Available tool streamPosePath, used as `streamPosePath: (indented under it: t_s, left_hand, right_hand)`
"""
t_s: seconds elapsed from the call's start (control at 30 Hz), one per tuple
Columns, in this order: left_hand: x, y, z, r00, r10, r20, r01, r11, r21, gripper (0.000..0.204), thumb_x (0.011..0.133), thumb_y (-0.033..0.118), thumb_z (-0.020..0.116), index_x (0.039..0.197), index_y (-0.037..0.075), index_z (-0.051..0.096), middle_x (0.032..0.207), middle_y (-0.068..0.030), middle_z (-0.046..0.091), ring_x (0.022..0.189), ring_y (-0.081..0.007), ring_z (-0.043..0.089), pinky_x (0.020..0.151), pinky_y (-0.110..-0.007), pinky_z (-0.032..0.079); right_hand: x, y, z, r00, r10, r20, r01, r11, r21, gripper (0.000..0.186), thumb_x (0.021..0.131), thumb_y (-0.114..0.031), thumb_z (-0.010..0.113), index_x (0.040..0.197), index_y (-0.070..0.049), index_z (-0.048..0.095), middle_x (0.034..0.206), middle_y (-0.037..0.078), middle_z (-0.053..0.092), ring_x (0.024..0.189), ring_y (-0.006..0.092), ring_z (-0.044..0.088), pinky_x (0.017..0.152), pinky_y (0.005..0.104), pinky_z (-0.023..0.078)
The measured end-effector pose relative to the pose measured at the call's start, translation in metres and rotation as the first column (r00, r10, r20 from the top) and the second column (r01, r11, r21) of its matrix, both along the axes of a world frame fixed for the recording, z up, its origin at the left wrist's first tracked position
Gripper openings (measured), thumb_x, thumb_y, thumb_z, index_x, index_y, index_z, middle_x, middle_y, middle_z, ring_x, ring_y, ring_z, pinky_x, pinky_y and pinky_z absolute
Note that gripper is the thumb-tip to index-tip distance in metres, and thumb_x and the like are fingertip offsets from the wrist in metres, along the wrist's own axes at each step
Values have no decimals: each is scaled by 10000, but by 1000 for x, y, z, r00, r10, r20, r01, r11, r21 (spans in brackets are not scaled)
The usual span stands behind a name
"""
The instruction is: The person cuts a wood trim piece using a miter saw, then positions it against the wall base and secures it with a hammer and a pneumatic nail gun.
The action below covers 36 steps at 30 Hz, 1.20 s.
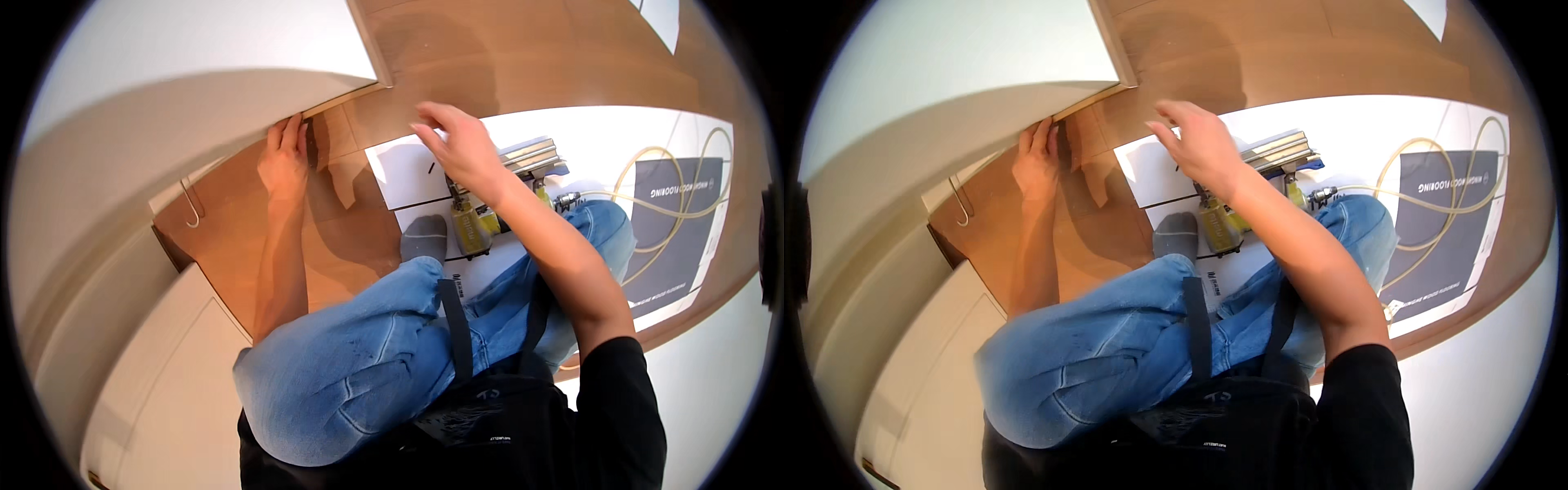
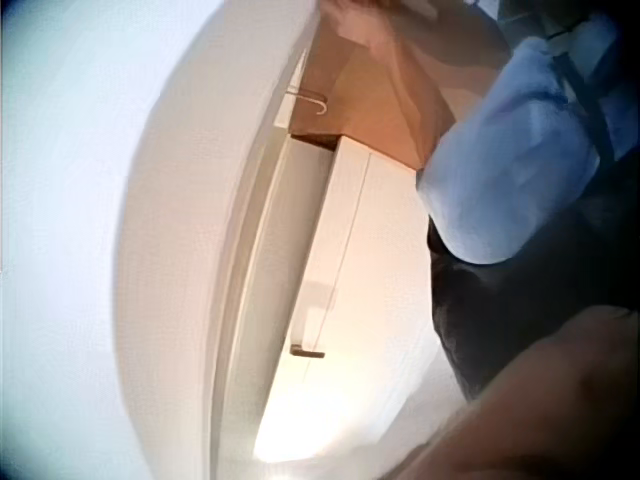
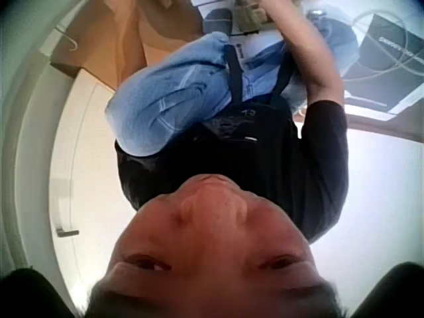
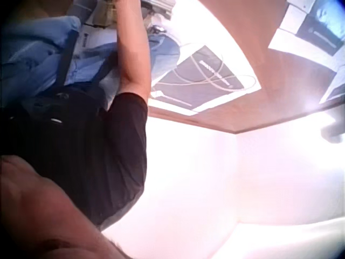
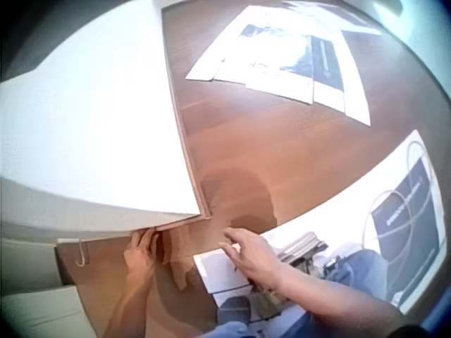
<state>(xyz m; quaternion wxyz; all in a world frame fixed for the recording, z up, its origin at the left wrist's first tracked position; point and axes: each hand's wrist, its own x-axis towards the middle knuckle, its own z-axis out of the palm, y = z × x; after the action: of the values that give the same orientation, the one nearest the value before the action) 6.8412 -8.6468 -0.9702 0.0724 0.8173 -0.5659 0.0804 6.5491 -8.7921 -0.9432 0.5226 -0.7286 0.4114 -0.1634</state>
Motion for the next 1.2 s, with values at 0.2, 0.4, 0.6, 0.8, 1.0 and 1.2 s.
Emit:
streamPosePath:
  t_s: [0.2,0.4,0.6,0.8,1.0,1.2]
  left_hand:
    - [7,-7,17,1000,-7,9,7,1000,4,137,1012,258,743,1135,233,797,1081,30,734,853,-241,744,640,-384,612]
    - [2,-7,20,999,30,27,-34,985,169,134,1002,204,759,1125,162,792,1093,-27,745,891,-258,741,696,-381,604]
    - [13,-1,12,999,-29,19,28,996,89,164,974,172,799,1137,155,792,1045,-52,730,779,-210,739,640,-325,638]
    - [19,3,5,999,-32,33,29,996,90,160,964,165,810,1122,153,791,1049,-52,727,762,-186,737,626,-313,656]
    - [20,1,8,990,-112,88,106,992,67,161,969,160,806,1128,137,790,1076,-73,726,817,-192,745,608,-340,653]
    - [-35,-15,21,770,280,-574,-281,955,89,145,1053,208,716,1152,108,752,1151,-109,734,974,-230,750,828,-362,641]
  right_hand:
    - [54,-14,-55,986,-86,142,104,987,-123,302,992,-258,740,1211,-51,724,1177,141,743,1099,367,689,919,454,573]
    - [58,-24,-82,959,-104,262,180,941,-286,184,926,-196,805,1064,-81,764,1034,74,759,964,289,719,818,382,598]
    - [65,-27,-84,952,-126,278,208,934,-290,143,920,-212,806,993,-99,759,966,49,752,898,266,721,768,373,598]
    - [67,-29,-88,950,-104,295,216,901,-376,137,925,-224,796,962,-100,752,924,39,744,862,251,718,742,360,598]
    - [68,-28,-89,951,-106,290,223,886,-407,138,923,-232,796,956,-104,753,912,38,743,845,252,718,732,360,599]
    - [63,-29,-91,952,-115,283,230,879,-418,117,922,-207,792,949,-100,754,913,44,745,836,258,719,726,365,597]
